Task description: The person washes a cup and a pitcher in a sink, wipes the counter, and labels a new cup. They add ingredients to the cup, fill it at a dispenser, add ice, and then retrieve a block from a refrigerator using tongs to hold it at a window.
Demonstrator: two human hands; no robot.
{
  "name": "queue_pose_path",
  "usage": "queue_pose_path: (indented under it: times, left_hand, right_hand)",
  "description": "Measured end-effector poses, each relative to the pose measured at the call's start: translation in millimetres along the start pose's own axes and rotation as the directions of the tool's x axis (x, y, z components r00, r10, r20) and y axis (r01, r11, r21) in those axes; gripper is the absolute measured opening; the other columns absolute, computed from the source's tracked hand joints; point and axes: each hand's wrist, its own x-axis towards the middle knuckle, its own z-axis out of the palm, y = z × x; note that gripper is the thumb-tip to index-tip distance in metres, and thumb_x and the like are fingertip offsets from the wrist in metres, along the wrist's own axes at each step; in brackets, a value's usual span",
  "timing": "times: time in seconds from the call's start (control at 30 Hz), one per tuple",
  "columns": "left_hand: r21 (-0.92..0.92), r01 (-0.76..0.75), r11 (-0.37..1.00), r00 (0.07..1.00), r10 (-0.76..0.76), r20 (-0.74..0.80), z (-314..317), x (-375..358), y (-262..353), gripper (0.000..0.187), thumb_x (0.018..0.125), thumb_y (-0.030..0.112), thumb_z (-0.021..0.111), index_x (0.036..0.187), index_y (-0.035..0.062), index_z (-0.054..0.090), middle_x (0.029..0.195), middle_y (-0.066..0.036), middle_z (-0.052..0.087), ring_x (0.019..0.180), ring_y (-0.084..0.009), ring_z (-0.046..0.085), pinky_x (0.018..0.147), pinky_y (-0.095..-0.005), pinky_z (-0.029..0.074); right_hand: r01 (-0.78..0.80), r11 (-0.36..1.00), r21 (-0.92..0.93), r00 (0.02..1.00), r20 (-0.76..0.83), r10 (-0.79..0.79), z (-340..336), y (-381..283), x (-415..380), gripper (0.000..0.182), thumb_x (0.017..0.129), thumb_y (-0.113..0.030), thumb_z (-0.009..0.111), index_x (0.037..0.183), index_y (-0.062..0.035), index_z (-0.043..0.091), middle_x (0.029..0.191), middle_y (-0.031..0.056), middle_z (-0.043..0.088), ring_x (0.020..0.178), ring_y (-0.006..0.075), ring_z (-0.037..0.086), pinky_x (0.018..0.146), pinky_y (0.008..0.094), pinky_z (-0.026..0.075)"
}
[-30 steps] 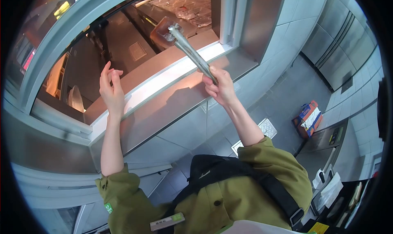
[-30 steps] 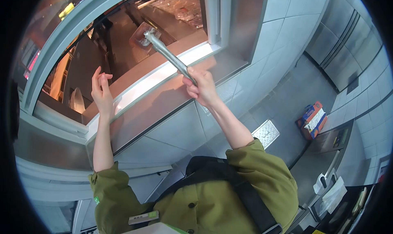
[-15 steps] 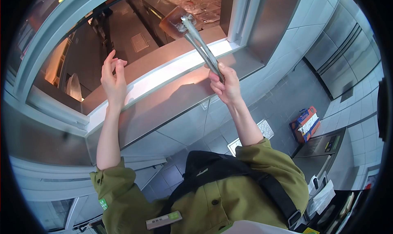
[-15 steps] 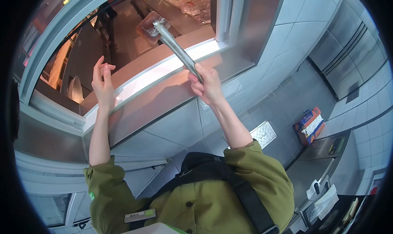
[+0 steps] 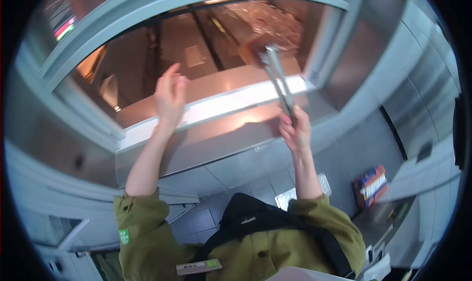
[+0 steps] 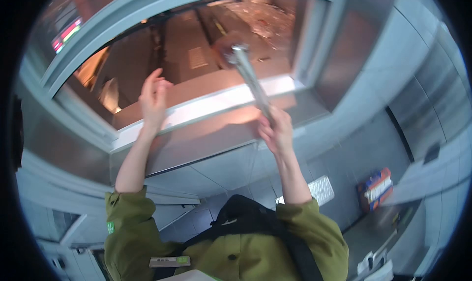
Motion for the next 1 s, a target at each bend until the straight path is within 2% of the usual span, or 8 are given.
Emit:
queue_pose_path:
  times: [0.13,0.23,0.47,0.67,0.77,0.87,1.0]
  left_hand:
    - [0.099,-0.087,0.991,0.996,0.088,-0.005,-1,0,2,0.032,0.084,0.018,0.049,0.111,0.0018,0.049,0.083,-0.012,0.056,0.085,-0.0221,0.054,0.074,-0.034,0.042]
    - [0.093,-0.032,0.995,0.999,0.031,0.013,0,-1,7,0.033,0.083,0.019,0.049,0.111,0.0016,0.049,0.083,-0.011,0.057,0.086,-0.023,0.053,0.074,-0.0338,0.042]
    - [0.122,-0.111,0.986,0.993,0.114,-0.015,-1,0,3,0.033,0.083,0.02,0.05,0.11,0.0025,0.049,0.082,-0.01,0.058,0.089,-0.0239,0.052,0.076,-0.0353,0.042]
    - [0.112,-0.079,0.991,0.997,0.081,-0.017,-2,-1,6,0.033,0.082,0.021,0.05,0.11,0.0028,0.049,0.082,-0.009,0.058,0.088,-0.0248,0.052,0.076,-0.0357,0.042]
    - [0.152,-0.126,0.98,0.992,0.128,-0.003,-2,-1,6,0.033,0.084,0.018,0.048,0.112,0.0001,0.047,0.078,-0.007,0.06,0.09,-0.0209,0.051,0.076,-0.0313,0.041]
    - [0.108,-0.104,0.989,0.995,0.104,0.001,-2,-2,5,0.039,0.082,0.021,0.051,0.117,0.0047,0.045,0.082,-0.009,0.058,0.091,-0.0246,0.051,0.079,-0.0369,0.039]
    - [0.188,-0.119,0.975,0.982,0.088,0.167,-9,0,17,0.068,0.081,0.037,0.051,0.133,0.0096,0.018,0.092,-0.013,0.055,0.101,-0.0267,0.045,0.095,-0.0426,0.025]
  right_hand:
    - [0.011,0.999,-0.038,1.0,-0.024,-0.012,7,-4,0,0.039,0.09,-0.03,0.034,0.102,0.0052,0.048,0.057,-0.0012,0.038,0.033,0.001,0.023,0.027,0.0144,0.022]
    - [0.026,0.999,-0.039,1.0,-0.009,-0.027,6,-5,-1,0.04,0.09,-0.031,0.034,0.101,0.0056,0.047,0.057,-0.0014,0.038,0.033,0.0011,0.023,0.027,0.0146,0.022]
    - [0.015,0.999,-0.036,0.999,-0.03,-0.016,4,-4,-1,0.04,0.09,-0.032,0.036,0.101,0.0041,0.047,0.057,-0.0017,0.037,0.032,0.001,0.022,0.027,0.0146,0.022]
    - [0.021,0.999,-0.04,1.0,0.0,-0.021,4,-4,-1,0.038,0.089,-0.033,0.038,0.099,0.0023,0.048,0.057,-0.0019,0.037,0.032,0.0007,0.023,0.026,0.0143,0.022]
    - [0.024,0.999,-0.027,1.0,-0.009,-0.024,6,-5,-2,0.037,0.089,-0.032,0.038,0.098,0.002,0.048,0.057,-0.0018,0.037,0.032,0.0007,0.023,0.026,0.0143,0.022]
    - [0.018,1.0,-0.023,1.0,-0.021,-0.018,7,-5,-2,0.037,0.089,-0.032,0.038,0.098,0.002,0.047,0.056,-0.0018,0.037,0.032,0.0008,0.023,0.027,0.0144,0.022]
    - [0.014,1.0,-0.023,0.999,-0.039,-0.014,8,-6,-2,0.037,0.089,-0.033,0.038,0.098,0.0016,0.048,0.056,-0.002,0.037,0.032,0.0009,0.022,0.027,0.0144,0.022]
